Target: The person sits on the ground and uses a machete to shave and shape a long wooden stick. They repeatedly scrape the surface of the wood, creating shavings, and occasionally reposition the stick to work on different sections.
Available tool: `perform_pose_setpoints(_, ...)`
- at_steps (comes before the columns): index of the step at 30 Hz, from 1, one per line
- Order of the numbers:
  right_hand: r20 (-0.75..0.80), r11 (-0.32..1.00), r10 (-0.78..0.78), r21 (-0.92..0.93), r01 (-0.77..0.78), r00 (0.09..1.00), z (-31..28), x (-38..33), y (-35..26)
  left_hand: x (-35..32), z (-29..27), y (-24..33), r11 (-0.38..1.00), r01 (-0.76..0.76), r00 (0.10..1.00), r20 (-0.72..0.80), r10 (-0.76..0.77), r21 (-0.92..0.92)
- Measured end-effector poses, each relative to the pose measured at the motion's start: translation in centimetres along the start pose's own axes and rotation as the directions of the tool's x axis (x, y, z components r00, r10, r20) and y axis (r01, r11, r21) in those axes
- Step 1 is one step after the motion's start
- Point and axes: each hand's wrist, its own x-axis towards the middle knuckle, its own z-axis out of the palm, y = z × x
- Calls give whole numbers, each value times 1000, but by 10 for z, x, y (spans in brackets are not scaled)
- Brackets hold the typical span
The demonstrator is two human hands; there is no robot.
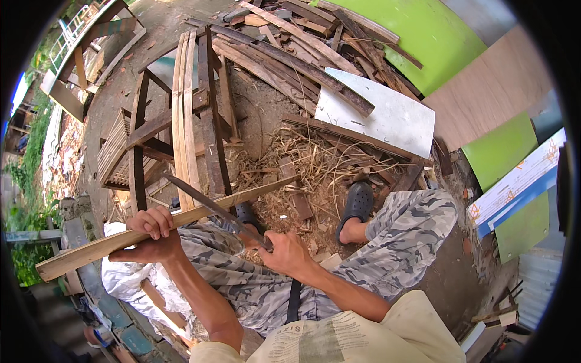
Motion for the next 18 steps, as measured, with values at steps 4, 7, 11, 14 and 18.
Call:
perform_pose_setpoints(4,3,986,165,-18,-164,986,4,19,50,0,0,0,1000,10,1000,-5,-10,-21)
perform_pose_setpoints(7,-22,994,103,-21,-103,994,-4,11,35,0,2,3,1000,6,1000,28,-7,10)
perform_pose_setpoints(11,41,998,67,-21,-66,997,-1,-1,10,-1,9,1,1000,13,998,55,-12,-19)
perform_pose_setpoints(14,-37,969,246,37,-245,969,24,19,106,2,12,-3,1000,12,1000,27,-11,-25)
perform_pose_setpoints(18,-77,934,354,-22,-356,932,9,37,131,2,8,-2,1000,18,1000,-21,-18,17)
